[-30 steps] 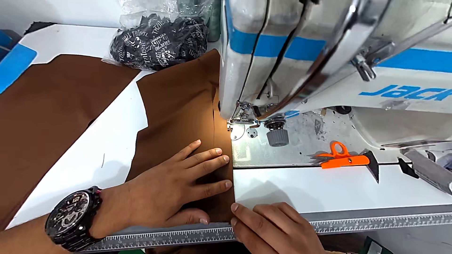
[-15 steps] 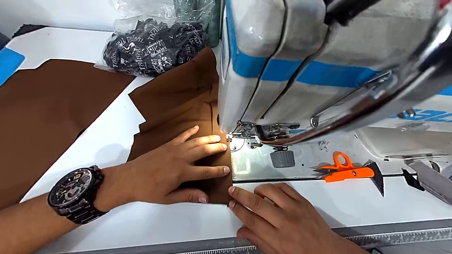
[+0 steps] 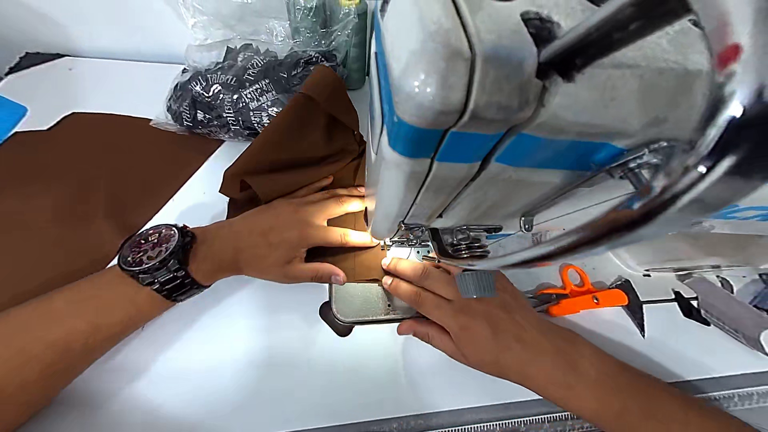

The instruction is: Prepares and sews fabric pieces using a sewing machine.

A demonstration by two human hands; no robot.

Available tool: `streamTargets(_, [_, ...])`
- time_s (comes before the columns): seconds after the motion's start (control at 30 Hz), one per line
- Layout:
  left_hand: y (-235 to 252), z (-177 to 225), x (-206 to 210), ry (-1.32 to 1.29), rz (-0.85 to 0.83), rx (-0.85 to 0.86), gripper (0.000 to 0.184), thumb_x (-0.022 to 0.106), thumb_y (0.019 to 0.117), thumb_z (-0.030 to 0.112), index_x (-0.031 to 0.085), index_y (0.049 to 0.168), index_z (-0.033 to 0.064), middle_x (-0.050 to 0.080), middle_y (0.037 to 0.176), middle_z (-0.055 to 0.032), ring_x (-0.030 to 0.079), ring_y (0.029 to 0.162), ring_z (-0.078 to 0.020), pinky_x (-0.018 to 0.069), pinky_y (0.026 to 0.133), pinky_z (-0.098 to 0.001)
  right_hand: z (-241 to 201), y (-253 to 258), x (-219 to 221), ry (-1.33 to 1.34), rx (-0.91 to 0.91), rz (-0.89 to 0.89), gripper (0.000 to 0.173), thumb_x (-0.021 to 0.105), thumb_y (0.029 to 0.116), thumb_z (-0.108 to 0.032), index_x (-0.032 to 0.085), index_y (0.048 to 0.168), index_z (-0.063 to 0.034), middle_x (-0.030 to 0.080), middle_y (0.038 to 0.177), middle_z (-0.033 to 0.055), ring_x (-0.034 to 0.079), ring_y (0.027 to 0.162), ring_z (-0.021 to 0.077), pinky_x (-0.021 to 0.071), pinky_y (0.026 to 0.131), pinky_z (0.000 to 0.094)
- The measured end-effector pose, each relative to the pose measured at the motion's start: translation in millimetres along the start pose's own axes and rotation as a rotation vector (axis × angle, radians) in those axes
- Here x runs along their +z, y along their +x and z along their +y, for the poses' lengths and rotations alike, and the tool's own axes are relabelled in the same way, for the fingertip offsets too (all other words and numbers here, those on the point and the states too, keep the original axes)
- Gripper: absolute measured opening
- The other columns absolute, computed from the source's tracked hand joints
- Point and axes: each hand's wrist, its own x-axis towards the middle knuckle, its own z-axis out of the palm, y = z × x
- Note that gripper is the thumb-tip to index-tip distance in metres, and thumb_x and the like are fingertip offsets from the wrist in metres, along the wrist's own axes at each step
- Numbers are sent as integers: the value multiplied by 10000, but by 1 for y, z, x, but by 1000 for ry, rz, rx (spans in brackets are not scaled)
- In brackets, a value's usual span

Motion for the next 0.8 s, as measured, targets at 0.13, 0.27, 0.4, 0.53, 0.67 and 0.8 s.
streamTargets(0.13, [2, 16, -9, 78, 13, 101, 595, 311, 1030, 622, 650, 1382, 284, 610, 1402, -53, 464, 1429, -270, 274, 1222, -622, 5, 0, 4, 66, 46, 10, 463, 424, 1057, -549, 704, 1302, -274, 682, 1312, -21, 605, 1187, 190, 496, 890, 356])
streamTargets(0.27, [-5, 33, -5, 22, 8, 152, 591, 283, 1073, 534, 661, 1379, 198, 637, 1385, -11, 520, 1379, -175, 332, 1229, -472, 7, -1, 5, 91, 77, 37, 436, 442, 1044, -563, 718, 1271, -312, 700, 1178, -4, 615, 1139, 192, 499, 883, 366])
streamTargets(0.4, [-5, 29, -6, -47, 11, 134, 575, 354, 1044, 589, 691, 1347, 235, 644, 1371, -17, 530, 1368, -170, 319, 1241, -485, 10, 1, 5, 87, 93, 21, 454, 426, 1046, -577, 719, 1269, -311, 693, 1133, -13, 619, 1110, 173, 502, 886, 363])
streamTargets(0.53, [0, 20, -11, -57, 5, 131, 542, 407, 1026, 606, 692, 1336, 264, 656, 1329, 3, 539, 1342, -144, 332, 1229, -460, 12, 6, 5, 78, 125, 7, 477, 423, 1038, -593, 728, 1264, -304, 702, 1161, -20, 626, 1135, 158, 511, 938, 368])
streamTargets(0.67, [2, 10, -13, -24, -53, 101, 572, 403, 1003, 653, 693, 1340, 293, 645, 1375, -54, 503, 1407, -236, 309, 1243, -522, 13, 9, 7, 36, 156, 20, 482, 421, 1032, -600, 720, 1286, -320, 712, 1087, -15, 644, 1101, 167, 514, 947, 388])
streamTargets(0.8, [0, -7, -1, -30, -19, 102, 584, 428, 991, 671, 661, 1384, 306, 611, 1433, -72, 463, 1445, -250, 298, 1254, -517, 12, 10, 10, 13, 182, 11, 512, 415, 1028, -614, 708, 1317, -308, 709, 1090, 4, 640, 1090, 181, 508, 948, 394])
